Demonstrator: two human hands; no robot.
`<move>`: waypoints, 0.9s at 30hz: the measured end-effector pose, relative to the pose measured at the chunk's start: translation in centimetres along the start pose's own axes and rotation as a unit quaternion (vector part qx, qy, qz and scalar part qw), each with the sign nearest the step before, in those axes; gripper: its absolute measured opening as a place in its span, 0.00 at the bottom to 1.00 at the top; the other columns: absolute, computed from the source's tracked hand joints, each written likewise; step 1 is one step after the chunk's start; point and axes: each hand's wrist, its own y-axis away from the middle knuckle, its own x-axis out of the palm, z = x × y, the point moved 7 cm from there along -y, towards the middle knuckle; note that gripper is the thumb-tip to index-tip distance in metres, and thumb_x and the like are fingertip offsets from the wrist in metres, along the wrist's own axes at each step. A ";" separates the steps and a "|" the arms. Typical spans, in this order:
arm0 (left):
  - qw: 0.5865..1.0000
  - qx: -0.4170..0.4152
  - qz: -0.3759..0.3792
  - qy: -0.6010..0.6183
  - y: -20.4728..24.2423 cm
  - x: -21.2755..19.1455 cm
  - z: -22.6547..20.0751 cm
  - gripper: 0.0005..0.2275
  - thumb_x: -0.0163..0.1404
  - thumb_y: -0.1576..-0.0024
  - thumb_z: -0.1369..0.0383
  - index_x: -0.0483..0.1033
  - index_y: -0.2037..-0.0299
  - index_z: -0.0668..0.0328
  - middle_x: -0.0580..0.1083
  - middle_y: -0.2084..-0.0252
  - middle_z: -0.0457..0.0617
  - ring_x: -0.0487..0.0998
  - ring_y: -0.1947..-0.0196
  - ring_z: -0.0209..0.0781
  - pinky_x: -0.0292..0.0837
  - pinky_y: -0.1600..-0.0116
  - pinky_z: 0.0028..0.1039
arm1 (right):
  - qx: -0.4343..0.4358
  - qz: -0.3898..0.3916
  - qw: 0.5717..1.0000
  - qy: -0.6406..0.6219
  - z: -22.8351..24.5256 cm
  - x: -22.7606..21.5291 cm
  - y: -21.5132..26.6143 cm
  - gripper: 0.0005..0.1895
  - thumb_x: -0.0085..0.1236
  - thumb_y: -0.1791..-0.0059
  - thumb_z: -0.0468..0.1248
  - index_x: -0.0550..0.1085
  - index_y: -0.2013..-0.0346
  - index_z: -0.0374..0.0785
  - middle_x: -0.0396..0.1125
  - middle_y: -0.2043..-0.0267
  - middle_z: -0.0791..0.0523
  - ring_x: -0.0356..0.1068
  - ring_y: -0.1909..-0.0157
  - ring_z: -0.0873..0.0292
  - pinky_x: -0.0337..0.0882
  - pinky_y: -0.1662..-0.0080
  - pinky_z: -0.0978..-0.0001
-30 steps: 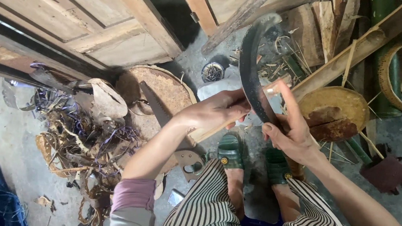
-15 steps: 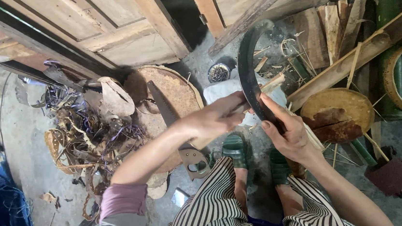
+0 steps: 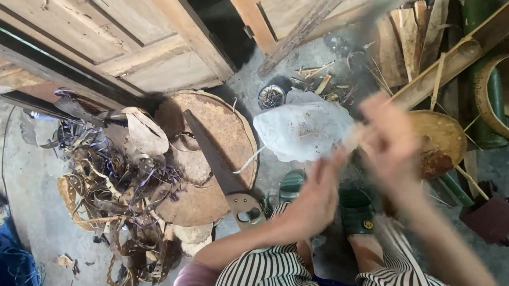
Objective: Shaping a piece of wood by shaving it with a curved blade.
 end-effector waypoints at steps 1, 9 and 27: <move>0.999 0.027 0.042 0.011 1.5 1.0 0.7 0.28 0.35 0.43 0.86 0.49 0.29 0.79 0.57 0.36 0.71 0.62 0.37 0.66 0.65 0.36 0.49 | 0.012 -0.030 0.998 0.063 -0.4 -2.9 -0.6 0.20 0.54 0.44 0.30 0.70 0.36 0.27 0.66 0.35 0.40 0.69 0.37 0.41 0.72 0.41 0.56; 0.851 -0.132 0.082 0.502 -1.8 -4.0 6.9 0.27 0.43 0.31 0.67 0.48 0.24 0.61 0.69 0.49 0.56 0.77 0.60 0.45 0.80 0.69 0.29 | 0.071 0.023 0.994 0.082 -2.8 -5.5 -0.9 0.33 0.48 0.44 0.32 0.55 0.25 0.24 0.55 0.25 0.39 0.59 0.28 0.46 0.61 0.33 0.58; 0.874 -0.174 0.161 0.425 -4.1 -7.0 4.1 0.15 0.41 0.34 0.66 0.67 0.47 0.76 0.71 0.77 0.59 0.73 0.85 0.43 0.76 0.84 0.29 | 0.192 0.193 0.942 -0.194 -1.6 4.6 2.3 0.45 0.59 0.52 0.33 0.50 0.23 0.39 0.77 0.71 0.50 0.68 0.78 0.65 0.63 0.74 0.76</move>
